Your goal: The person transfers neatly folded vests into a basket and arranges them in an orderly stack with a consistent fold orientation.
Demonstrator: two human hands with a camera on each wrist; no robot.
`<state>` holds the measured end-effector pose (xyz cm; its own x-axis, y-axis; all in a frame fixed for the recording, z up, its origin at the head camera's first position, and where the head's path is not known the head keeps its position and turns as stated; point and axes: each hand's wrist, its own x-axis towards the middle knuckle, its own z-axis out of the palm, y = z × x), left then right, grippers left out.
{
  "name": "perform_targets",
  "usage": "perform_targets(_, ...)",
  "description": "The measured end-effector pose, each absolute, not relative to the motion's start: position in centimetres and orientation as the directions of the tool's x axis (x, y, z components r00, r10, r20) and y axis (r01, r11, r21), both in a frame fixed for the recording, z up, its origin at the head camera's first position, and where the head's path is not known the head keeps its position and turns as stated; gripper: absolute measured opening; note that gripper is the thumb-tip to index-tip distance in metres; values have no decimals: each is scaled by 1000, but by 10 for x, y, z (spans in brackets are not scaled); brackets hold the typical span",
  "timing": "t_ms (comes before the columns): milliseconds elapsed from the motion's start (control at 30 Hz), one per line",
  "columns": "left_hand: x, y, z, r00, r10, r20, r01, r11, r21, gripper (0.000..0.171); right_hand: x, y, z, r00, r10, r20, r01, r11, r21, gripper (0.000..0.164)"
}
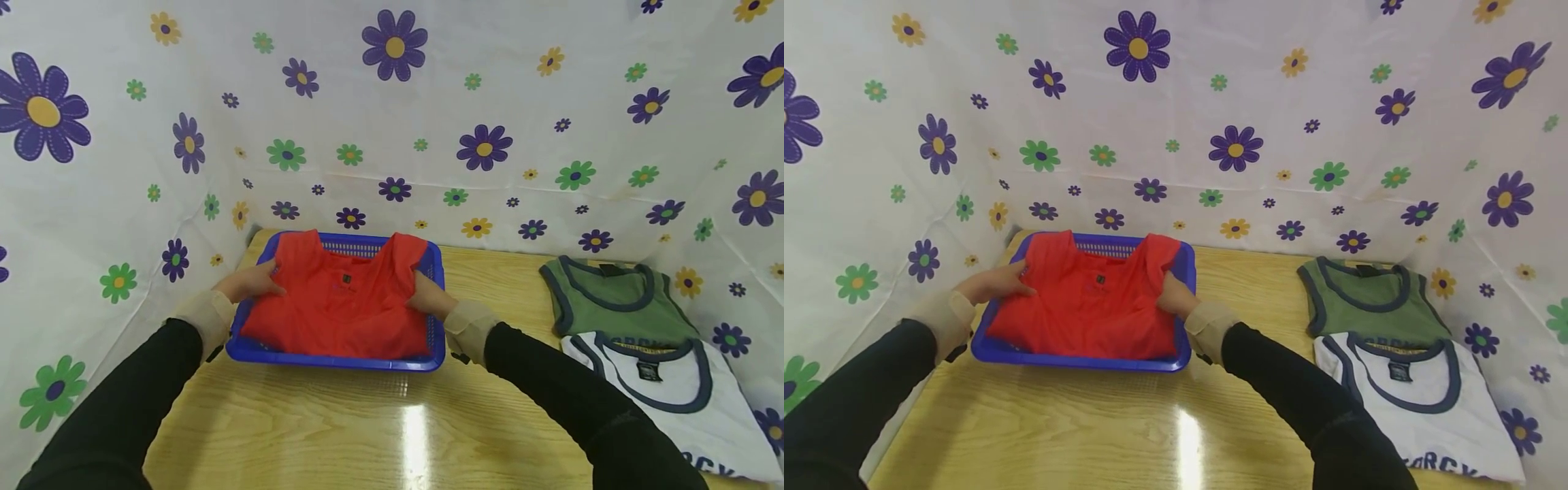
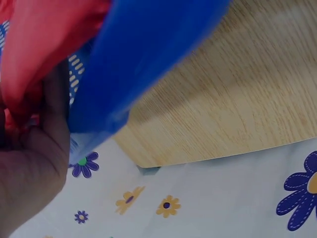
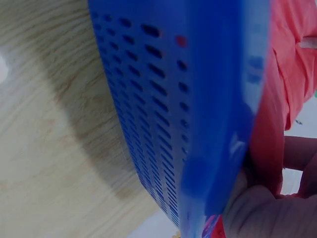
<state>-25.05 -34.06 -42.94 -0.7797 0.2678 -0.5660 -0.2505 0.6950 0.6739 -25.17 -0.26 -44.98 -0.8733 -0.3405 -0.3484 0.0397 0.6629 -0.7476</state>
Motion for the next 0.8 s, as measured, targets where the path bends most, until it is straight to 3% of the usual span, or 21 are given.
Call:
perform_targets(233,-255,-342,-452,-855,255,-452,-118,753,647,106,-306,1,-551,-885,-358,-298,-142,816,-560,96)
perform_targets(300,-264,-347,-467,-871,239,-429,-89,782,617,114,-310,1,-561,-876,-386,-289,-182,820,-543,101)
perform_targets(400,-283,-362,-501,-896,234,-378,-40,803,594,125,-308,2,-559,-864,-424,-272,-225,808,-544,107)
perform_targets(500,-307,-377,-539,-901,200,-386,-49,835,548,135,-285,-4,-521,-863,-420,-281,-233,825,-515,99)
perform_targets(633,-282,-350,-496,-884,180,-432,-98,832,546,129,-248,-11,-458,-864,-389,-319,-213,857,-469,88)
perform_targets(733,-246,-317,-437,-859,205,-469,-109,822,558,112,-240,-11,-448,-865,-405,-295,-246,856,-454,84)
perform_targets(800,-243,-314,-432,-847,232,-478,-82,831,550,107,-239,-12,-447,-862,-406,-303,-244,857,-454,85)
